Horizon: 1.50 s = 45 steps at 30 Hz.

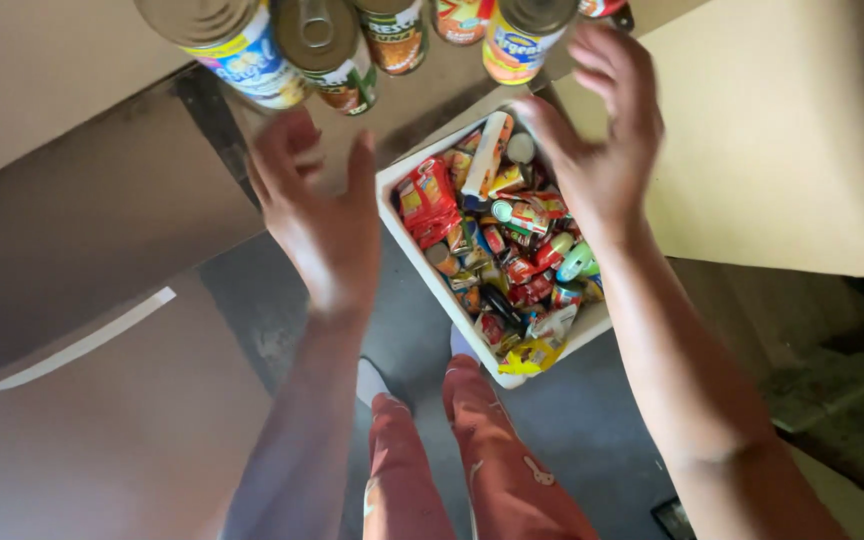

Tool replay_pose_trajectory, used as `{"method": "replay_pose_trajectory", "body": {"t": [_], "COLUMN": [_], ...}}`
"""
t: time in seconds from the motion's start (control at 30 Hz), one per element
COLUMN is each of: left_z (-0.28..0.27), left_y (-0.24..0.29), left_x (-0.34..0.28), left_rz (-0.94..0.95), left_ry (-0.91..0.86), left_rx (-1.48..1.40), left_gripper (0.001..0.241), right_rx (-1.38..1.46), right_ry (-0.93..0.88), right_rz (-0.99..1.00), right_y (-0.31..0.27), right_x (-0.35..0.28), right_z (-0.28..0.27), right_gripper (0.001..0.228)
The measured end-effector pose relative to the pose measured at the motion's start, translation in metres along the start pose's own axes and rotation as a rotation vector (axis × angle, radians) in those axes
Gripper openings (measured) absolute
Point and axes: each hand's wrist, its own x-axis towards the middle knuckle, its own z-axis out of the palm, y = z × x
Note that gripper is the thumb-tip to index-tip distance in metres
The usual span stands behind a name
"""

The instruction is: Organizing canned food and seasoning packets on a storage shelf.

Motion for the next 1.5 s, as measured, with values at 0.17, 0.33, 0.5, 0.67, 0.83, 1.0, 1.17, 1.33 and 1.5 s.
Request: {"method": "replay_pose_trajectory", "body": {"t": [0.17,0.33,0.5,0.67,0.83,1.0,1.17,1.33,1.5], "left_z": [-0.036,-0.050,-0.053,-0.053,-0.059,-0.071,-0.088,-0.136,-0.228], "left_y": [0.015,-0.018,-0.071,-0.110,-0.133,-0.132,-0.118,-0.111,-0.096], "left_x": [-0.066,-0.154,-0.222,-0.235,-0.235,-0.237,-0.229,-0.210,-0.167], "left_rz": [0.021,-0.106,-0.192,-0.264,-0.347,-0.551,-0.691,-0.819,-0.856], "left_ry": [-0.117,-0.295,-0.327,-0.436,-0.486,-0.593,-0.582,-0.444,-0.180], "left_rx": [0.092,0.082,0.272,0.175,0.052,-0.034,-0.106,-0.269,-0.907], "left_gripper": [0.039,0.032,0.037,0.035,0.037,0.044,0.057,0.080,0.084], "right_rx": [-0.163,-0.216,-0.188,-0.413,-0.766,-0.493,-0.229,0.231,0.690], "right_ry": [0.050,-0.142,-0.418,-0.541,-0.669,-0.635,-0.637,-0.822,-0.924], "right_rz": [0.209,0.480,0.732,0.700,0.645,0.931,1.158,1.210,0.916], "right_y": [0.021,0.079,0.203,0.213,0.254,0.266,0.163,-0.057,-0.238], "right_x": [-0.103,-0.234,-0.363,-0.354,-0.387,-0.399,-0.367,-0.277,-0.205], "right_z": [-0.016,0.029,0.139,0.195,0.224,0.194,0.139,0.096,0.130], "right_gripper": [0.033,0.023,0.041,0.064,0.062,0.060,0.053,0.043,0.033]}}
